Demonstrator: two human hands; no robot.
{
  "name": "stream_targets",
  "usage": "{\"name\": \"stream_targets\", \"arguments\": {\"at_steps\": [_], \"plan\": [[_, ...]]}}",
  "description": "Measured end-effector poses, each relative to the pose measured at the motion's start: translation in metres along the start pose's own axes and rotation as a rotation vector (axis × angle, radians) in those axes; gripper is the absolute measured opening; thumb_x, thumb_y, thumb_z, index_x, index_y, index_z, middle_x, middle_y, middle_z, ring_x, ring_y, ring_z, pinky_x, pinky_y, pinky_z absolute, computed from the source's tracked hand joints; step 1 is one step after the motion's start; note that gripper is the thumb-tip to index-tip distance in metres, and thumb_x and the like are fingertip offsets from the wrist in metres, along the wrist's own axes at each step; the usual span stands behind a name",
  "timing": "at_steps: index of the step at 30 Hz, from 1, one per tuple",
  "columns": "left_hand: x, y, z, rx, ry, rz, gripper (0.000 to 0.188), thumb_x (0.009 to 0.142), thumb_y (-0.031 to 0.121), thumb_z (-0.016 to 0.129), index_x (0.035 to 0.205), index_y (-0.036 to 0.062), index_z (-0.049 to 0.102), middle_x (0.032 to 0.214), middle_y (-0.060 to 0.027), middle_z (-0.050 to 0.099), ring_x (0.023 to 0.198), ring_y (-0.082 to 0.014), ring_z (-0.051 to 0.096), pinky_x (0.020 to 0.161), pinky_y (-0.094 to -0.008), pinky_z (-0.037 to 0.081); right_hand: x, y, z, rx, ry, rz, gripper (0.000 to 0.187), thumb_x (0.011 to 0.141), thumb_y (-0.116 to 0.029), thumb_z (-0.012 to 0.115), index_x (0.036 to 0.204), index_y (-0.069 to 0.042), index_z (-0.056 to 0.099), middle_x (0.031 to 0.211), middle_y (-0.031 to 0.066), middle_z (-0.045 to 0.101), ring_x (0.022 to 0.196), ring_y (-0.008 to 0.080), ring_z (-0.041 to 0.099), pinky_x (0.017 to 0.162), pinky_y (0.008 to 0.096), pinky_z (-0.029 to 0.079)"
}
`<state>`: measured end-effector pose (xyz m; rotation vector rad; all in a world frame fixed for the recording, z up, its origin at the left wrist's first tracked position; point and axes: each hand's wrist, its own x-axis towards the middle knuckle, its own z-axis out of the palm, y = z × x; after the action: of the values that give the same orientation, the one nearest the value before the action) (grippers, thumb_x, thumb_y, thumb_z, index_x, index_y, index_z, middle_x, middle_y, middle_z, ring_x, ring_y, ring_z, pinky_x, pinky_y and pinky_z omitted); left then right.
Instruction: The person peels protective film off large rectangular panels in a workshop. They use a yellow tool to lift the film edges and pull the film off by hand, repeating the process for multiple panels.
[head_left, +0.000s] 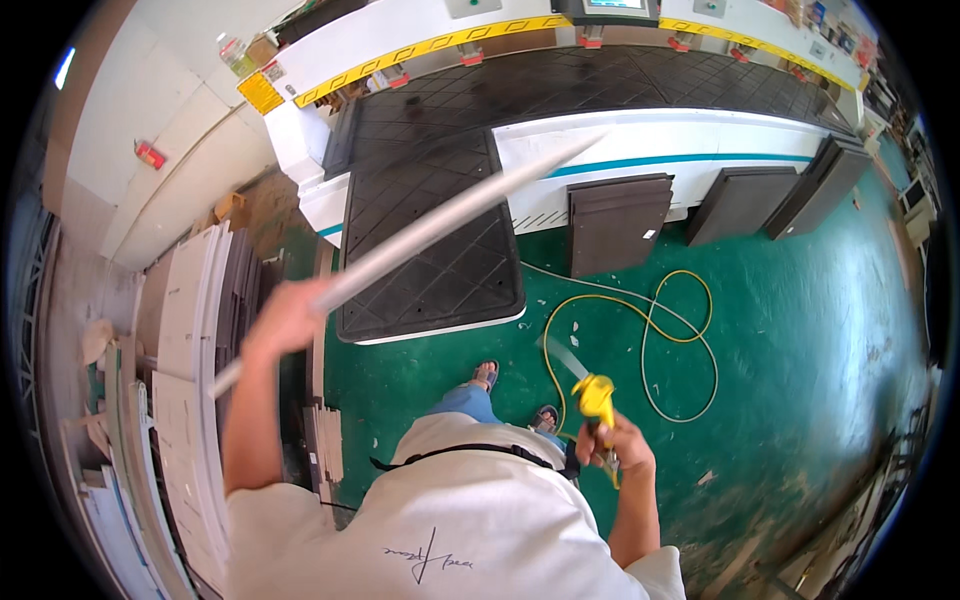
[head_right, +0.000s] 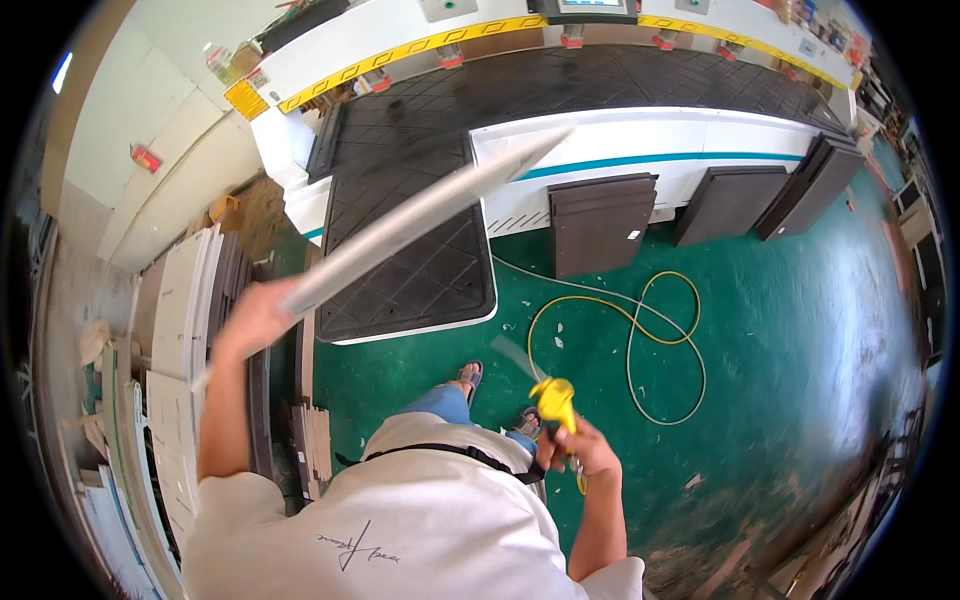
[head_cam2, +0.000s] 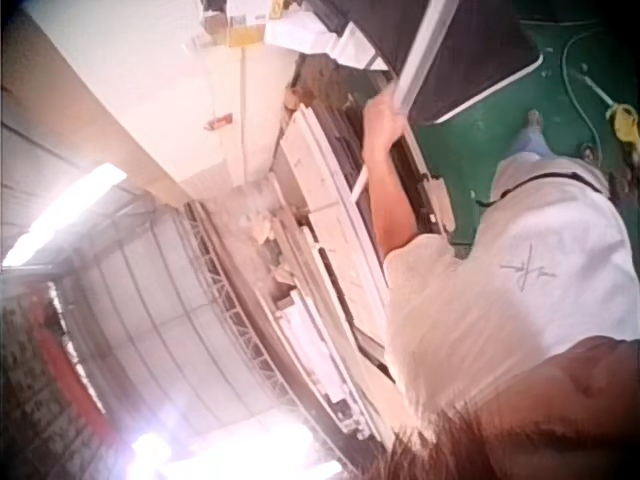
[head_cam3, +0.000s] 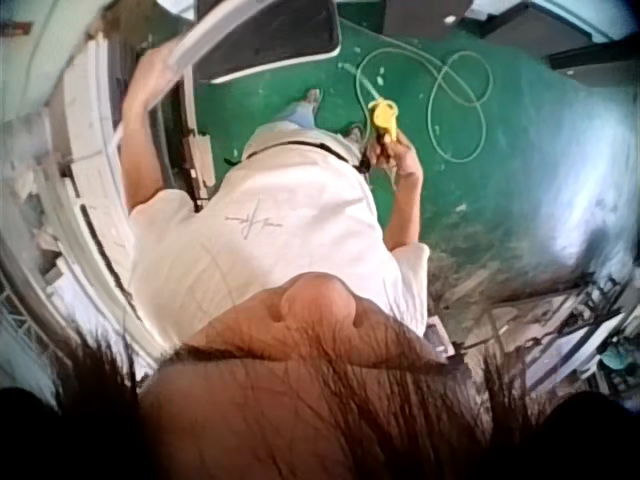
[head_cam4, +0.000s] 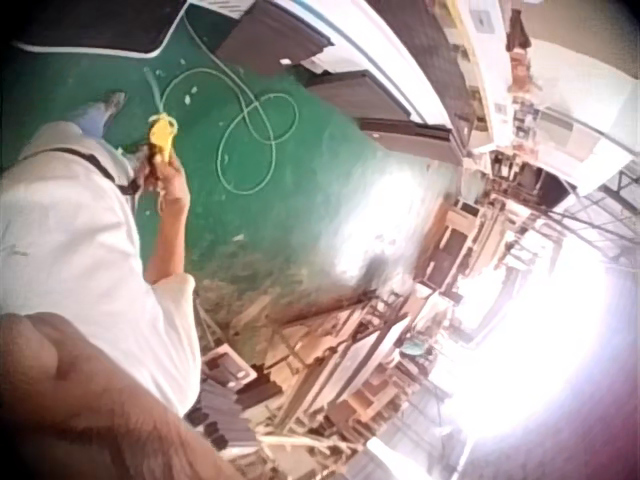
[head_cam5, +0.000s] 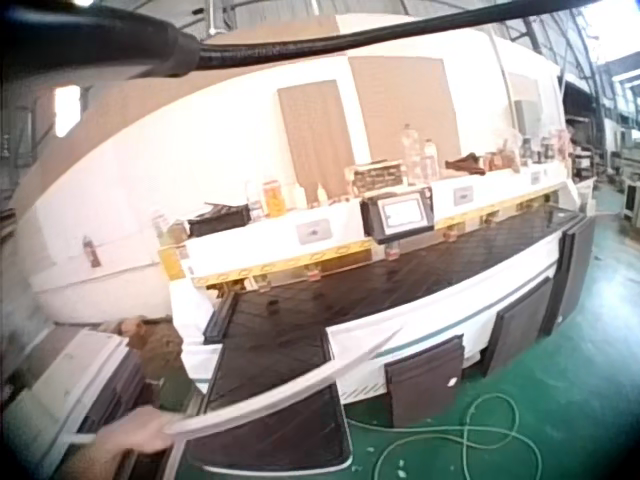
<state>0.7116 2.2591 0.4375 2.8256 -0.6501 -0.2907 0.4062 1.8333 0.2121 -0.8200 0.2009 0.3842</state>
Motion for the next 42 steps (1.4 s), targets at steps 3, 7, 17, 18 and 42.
{"name": "stream_targets", "arguments": {"at_steps": [3,7,17,18,42], "plan": [[0.021,-0.063,-0.065,-0.047,0.103,-0.077,0.048,0.075,0.0,0.079,0.122,-0.0004,0.067,0.113,-0.0193,0.073,0.104,-0.0309,0.071,0.093,-0.0376,0.053,0.043,-0.021,0.019,0.123,0.317,-0.162,0.04,0.104,-0.03,0.056,0.135,-0.006,0.047,0.082,0.0094,0.064,0.068,0.0205,0.063,0.048,0.0285,0.043],[0.083,-0.127,-0.037,0.027,0.521,-0.112,0.044,0.082,0.027,0.08,0.118,0.002,0.07,0.116,-0.0172,0.072,0.11,-0.0353,0.067,0.098,-0.0436,0.048,0.07,-0.051,0.026,-0.37,0.022,0.114,0.044,0.105,-0.025,0.056,0.143,-0.008,0.045,0.088,0.0074,0.065,0.072,0.0155,0.063,0.053,0.0243,0.044],[0.173,-0.207,-0.001,0.03,0.698,-0.207,0.051,0.08,0.052,0.079,0.11,0.011,0.076,0.106,-0.0107,0.075,0.107,-0.0295,0.065,0.103,-0.045,0.035,0.149,-0.08,0.065,-0.448,0.224,0.213,0.045,0.099,-0.025,0.063,0.134,-0.001,0.048,0.083,0.0086,0.064,0.068,0.0178,0.061,0.058,0.0299,0.047],[0.175,-0.211,0.0,0.029,0.68,-0.214,0.051,0.079,0.053,0.079,0.109,0.0117,0.077,0.104,-0.0106,0.076,0.107,-0.0292,0.065,0.102,-0.0454,0.035,0.153,-0.086,0.076,-0.488,0.066,0.352,0.046,0.098,-0.023,0.064,0.134,0.0,0.048,0.082,0.0086,0.063,0.068,0.0182,0.061,0.059,0.0305,0.047],[-0.026,-0.039,0.006,-0.075,-0.084,0.144,0.056,0.079,0.002,0.066,0.132,0.0163,0.065,0.134,-0.005,0.067,0.118,-0.0312,0.065,0.094,-0.0387,0.057,0.088,-0.131,-0.012,-0.924,-0.069,-0.172,0.025,0.093,-0.013,0.069,0.114,0.001,0.07,0.09,0.0094,0.07,0.079,0.022,0.066,0.074,0.0327,0.053]]}}
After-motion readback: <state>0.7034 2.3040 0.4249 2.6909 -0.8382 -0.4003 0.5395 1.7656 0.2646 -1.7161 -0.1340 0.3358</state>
